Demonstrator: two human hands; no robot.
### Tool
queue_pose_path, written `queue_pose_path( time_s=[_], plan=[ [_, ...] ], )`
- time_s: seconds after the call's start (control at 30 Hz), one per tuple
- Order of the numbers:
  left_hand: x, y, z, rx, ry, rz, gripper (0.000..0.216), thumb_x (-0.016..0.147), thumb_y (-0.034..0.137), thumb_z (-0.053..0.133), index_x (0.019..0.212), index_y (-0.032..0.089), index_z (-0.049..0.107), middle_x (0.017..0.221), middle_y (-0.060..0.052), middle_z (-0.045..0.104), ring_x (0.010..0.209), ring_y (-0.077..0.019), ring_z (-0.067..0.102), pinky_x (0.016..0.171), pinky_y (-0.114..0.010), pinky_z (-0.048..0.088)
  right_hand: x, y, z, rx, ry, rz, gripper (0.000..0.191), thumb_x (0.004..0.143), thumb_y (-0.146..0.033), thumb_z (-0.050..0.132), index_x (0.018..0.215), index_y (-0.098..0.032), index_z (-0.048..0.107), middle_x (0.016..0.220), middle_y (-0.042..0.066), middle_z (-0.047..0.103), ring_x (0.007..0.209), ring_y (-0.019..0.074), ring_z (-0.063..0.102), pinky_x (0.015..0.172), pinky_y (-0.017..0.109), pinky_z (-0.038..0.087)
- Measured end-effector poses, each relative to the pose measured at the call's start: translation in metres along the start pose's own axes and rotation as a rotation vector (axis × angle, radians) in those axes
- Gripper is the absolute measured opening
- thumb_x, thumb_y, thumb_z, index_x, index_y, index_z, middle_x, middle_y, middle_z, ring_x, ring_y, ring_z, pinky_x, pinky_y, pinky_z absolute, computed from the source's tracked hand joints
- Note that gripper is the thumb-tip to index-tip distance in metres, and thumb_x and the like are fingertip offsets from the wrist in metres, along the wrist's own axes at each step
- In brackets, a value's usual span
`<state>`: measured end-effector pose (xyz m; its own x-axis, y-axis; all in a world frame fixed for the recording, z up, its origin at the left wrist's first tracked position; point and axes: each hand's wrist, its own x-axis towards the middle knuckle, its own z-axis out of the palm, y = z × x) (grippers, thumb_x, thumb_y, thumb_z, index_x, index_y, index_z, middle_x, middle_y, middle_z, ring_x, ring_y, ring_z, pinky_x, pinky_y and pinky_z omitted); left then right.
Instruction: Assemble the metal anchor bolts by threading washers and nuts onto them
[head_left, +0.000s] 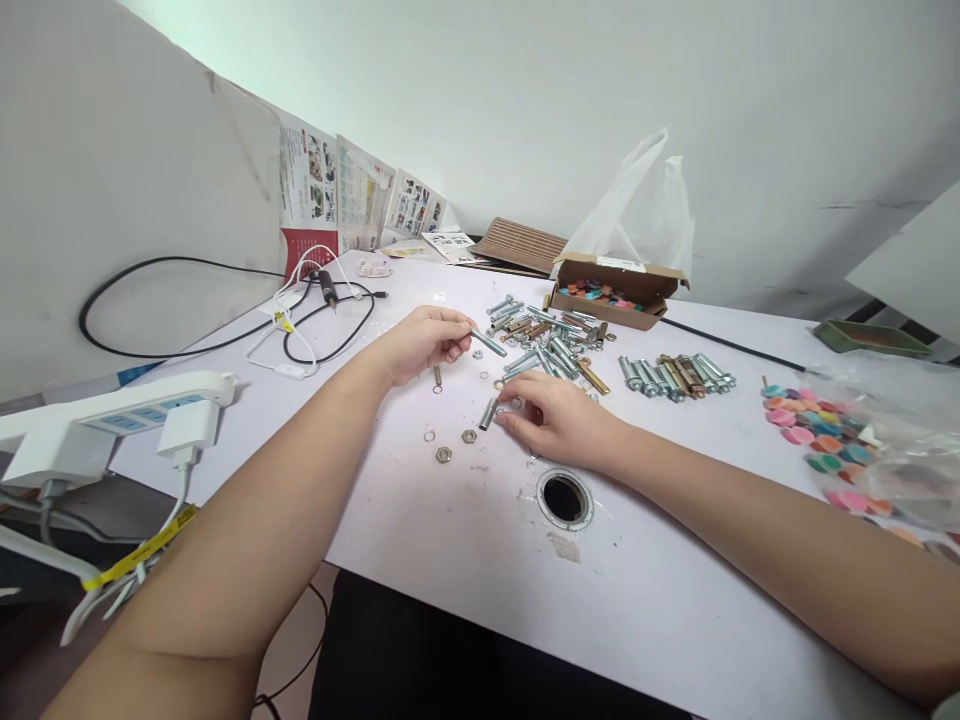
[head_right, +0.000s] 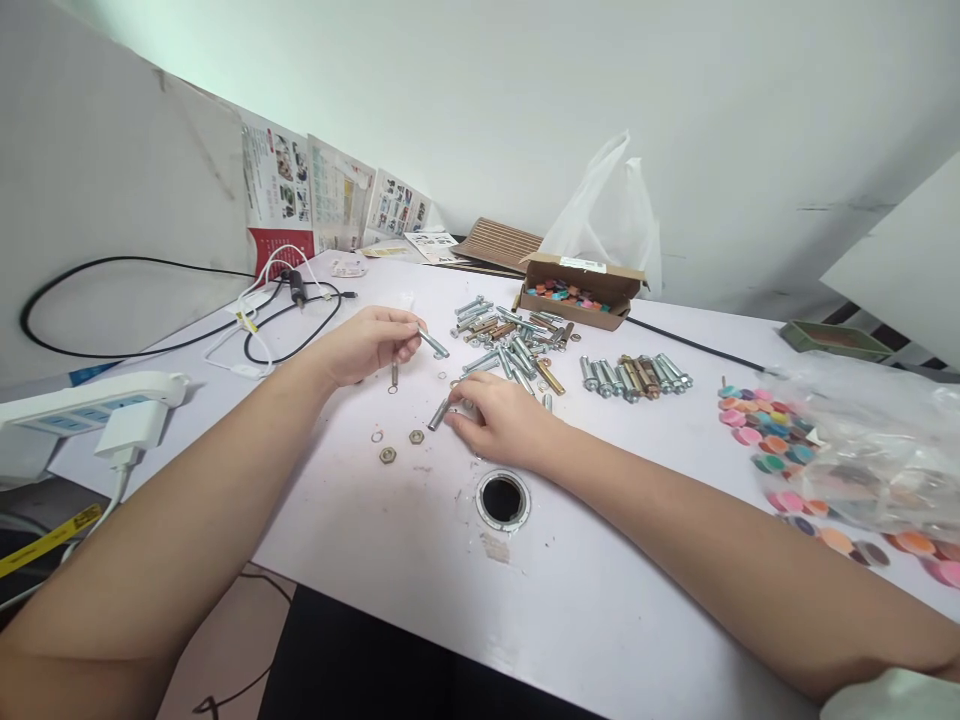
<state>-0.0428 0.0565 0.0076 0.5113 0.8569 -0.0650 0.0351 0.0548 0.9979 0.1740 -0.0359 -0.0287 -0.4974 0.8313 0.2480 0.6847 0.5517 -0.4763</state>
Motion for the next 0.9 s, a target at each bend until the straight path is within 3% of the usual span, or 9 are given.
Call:
queue_pose_path(
  time_s=[0.2,0.37,0.47,0.57,0.63,0.7,0.73,0.8,0.9],
  plan=[
    [-0.004,0.0,0.01,-0.079,-0.091,-0.058,0.02,0.081,0.027,0.069,0.07,0.011,0.062,0.06,0.001,0.047,0.054,-0.0041,0.04,0.053,-0.02,0.033,0.003,0.0,-0.015,0.233,0.156,0.127,0.068,0.084,-0.049,0.069,0.141,-0.02,0.045,0.106,0.008,0.068,0.061,0.0112,0.056,0.06,0.028,0.047],
    [-0.008,0.0,0.006,0.084,-0.306,-0.098,0.027,0.08,0.038,0.073,0.078,0.012,0.069,0.07,-0.003,0.06,0.062,-0.0065,0.05,0.059,-0.021,0.039,0.023,-0.005,-0.02,0.35,0.3,0.042,0.036,0.091,-0.05,0.06,0.104,-0.017,0.067,0.073,0.003,0.066,0.056,0.0106,0.051,0.055,0.025,0.04],
    [-0.011,0.002,0.0,0.243,-0.439,-0.063,0.031,0.076,0.038,0.076,0.097,0.015,0.074,0.091,-0.007,0.069,0.077,-0.0107,0.058,0.066,-0.023,0.044,0.035,-0.01,-0.02,0.377,0.231,0.007,0.039,0.089,-0.053,0.061,0.09,-0.016,0.071,0.068,0.002,0.066,0.052,0.0092,0.048,0.05,0.024,0.035],
    [-0.012,0.002,-0.005,0.346,-0.434,0.012,0.028,0.072,0.037,0.079,0.089,0.015,0.075,0.076,-0.002,0.065,0.067,-0.0088,0.053,0.059,-0.021,0.04,0.041,-0.013,-0.018,0.272,0.163,-0.024,0.04,0.087,-0.055,0.062,0.084,-0.016,0.071,0.06,0.0,0.06,0.052,0.0088,0.045,0.053,0.024,0.033],
    [-0.01,-0.001,-0.007,0.397,-0.397,0.021,0.025,0.07,0.037,0.08,0.078,0.014,0.075,0.064,0.0,0.06,0.059,-0.0065,0.047,0.055,-0.021,0.035,0.04,-0.013,-0.015,0.231,0.167,-0.015,0.042,0.089,-0.055,0.059,0.1,-0.016,0.069,0.058,-0.002,0.058,0.053,0.0099,0.047,0.056,0.025,0.034],
    [-0.007,-0.004,-0.009,0.398,-0.34,0.036,0.025,0.069,0.036,0.081,0.079,0.014,0.075,0.065,0.0,0.062,0.059,-0.0068,0.049,0.056,-0.021,0.037,0.036,-0.013,-0.014,0.2,0.186,0.054,0.046,0.092,-0.053,0.055,0.117,-0.015,0.061,0.06,-0.002,0.059,0.054,0.0113,0.05,0.058,0.025,0.035],
    [-0.006,-0.005,-0.011,0.386,-0.312,0.047,0.026,0.068,0.036,0.081,0.082,0.014,0.075,0.069,-0.001,0.065,0.062,-0.0074,0.052,0.058,-0.021,0.04,0.034,-0.013,-0.013,0.154,0.18,0.109,0.045,0.092,-0.053,0.053,0.116,-0.016,0.06,0.061,-0.002,0.059,0.054,0.0118,0.05,0.057,0.026,0.035],
    [-0.004,-0.008,-0.012,0.383,-0.281,0.047,0.029,0.068,0.036,0.082,0.086,0.015,0.076,0.074,-0.002,0.068,0.064,-0.0085,0.056,0.059,-0.022,0.043,0.03,-0.013,-0.01,0.006,0.093,0.218,0.041,0.092,-0.056,0.05,0.094,-0.018,0.065,0.06,0.001,0.06,0.053,0.0127,0.049,0.055,0.027,0.031],
    [-0.002,-0.01,-0.014,0.48,-0.286,-0.015,0.027,0.067,0.036,0.082,0.082,0.014,0.075,0.075,-0.004,0.071,0.062,-0.0089,0.058,0.058,-0.021,0.044,0.03,-0.016,0.0,-0.192,-0.103,0.32,0.057,0.087,-0.068,0.049,0.06,-0.019,0.06,0.058,0.006,0.059,0.052,0.0147,0.048,0.052,0.029,0.027]
  ],
)
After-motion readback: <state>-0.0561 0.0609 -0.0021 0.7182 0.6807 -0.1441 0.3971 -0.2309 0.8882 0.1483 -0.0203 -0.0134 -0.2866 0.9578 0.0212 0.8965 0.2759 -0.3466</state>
